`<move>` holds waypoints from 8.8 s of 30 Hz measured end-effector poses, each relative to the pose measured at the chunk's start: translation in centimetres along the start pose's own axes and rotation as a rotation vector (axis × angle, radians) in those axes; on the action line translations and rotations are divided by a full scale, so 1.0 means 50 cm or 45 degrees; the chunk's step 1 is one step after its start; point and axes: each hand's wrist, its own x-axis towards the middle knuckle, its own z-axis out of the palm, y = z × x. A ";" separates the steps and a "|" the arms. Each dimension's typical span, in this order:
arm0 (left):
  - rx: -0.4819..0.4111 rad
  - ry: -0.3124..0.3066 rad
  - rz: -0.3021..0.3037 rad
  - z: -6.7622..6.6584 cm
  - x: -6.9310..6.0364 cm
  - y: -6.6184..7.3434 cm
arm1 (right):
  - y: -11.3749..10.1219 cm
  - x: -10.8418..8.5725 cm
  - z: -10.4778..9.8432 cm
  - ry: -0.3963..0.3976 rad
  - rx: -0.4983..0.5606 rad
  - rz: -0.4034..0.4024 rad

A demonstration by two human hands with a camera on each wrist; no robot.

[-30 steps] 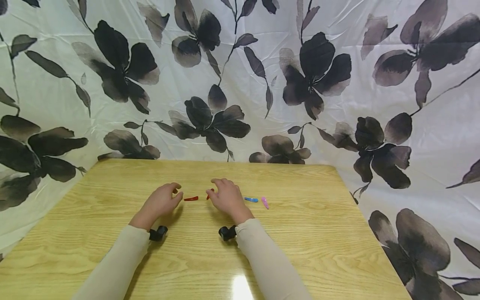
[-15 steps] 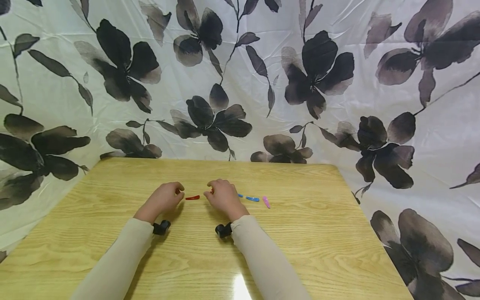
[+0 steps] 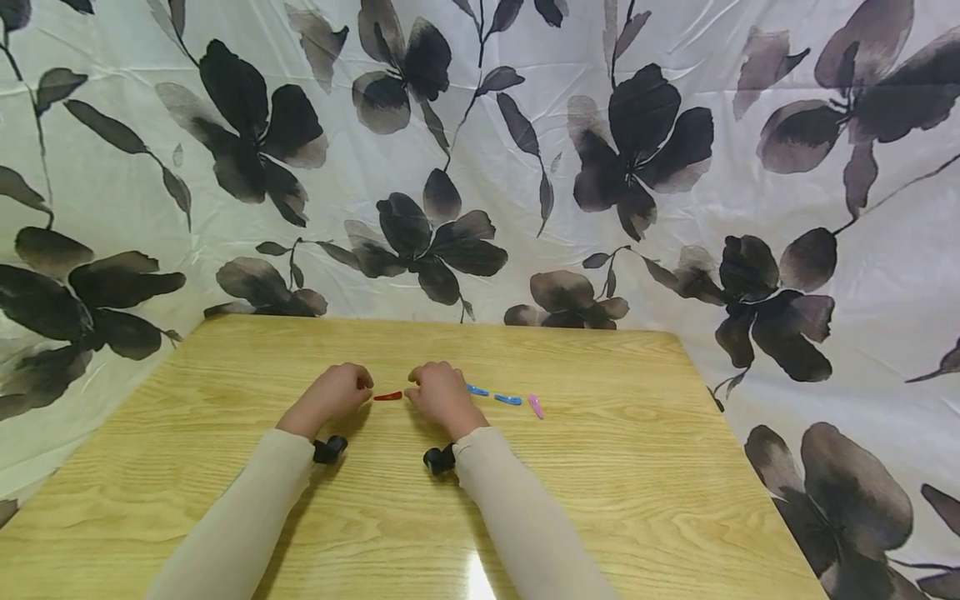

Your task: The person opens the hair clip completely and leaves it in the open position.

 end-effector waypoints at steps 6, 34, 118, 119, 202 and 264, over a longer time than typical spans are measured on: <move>0.008 -0.010 0.013 0.001 0.005 0.003 | -0.011 0.008 0.006 -0.005 -0.072 -0.009; 0.046 -0.001 0.039 0.007 0.017 0.008 | -0.042 0.030 0.018 -0.077 -0.242 -0.052; -0.478 -0.041 0.173 0.034 -0.002 0.096 | 0.073 -0.081 -0.039 0.095 0.737 0.098; -0.487 -0.041 0.172 0.035 -0.003 0.098 | 0.074 -0.084 -0.040 0.099 0.736 0.103; -0.696 -0.114 0.380 0.060 -0.024 0.106 | 0.039 -0.182 -0.123 0.157 0.938 0.105; -0.170 -0.125 0.426 0.102 -0.024 0.112 | 0.114 -0.152 -0.012 -0.096 0.607 0.031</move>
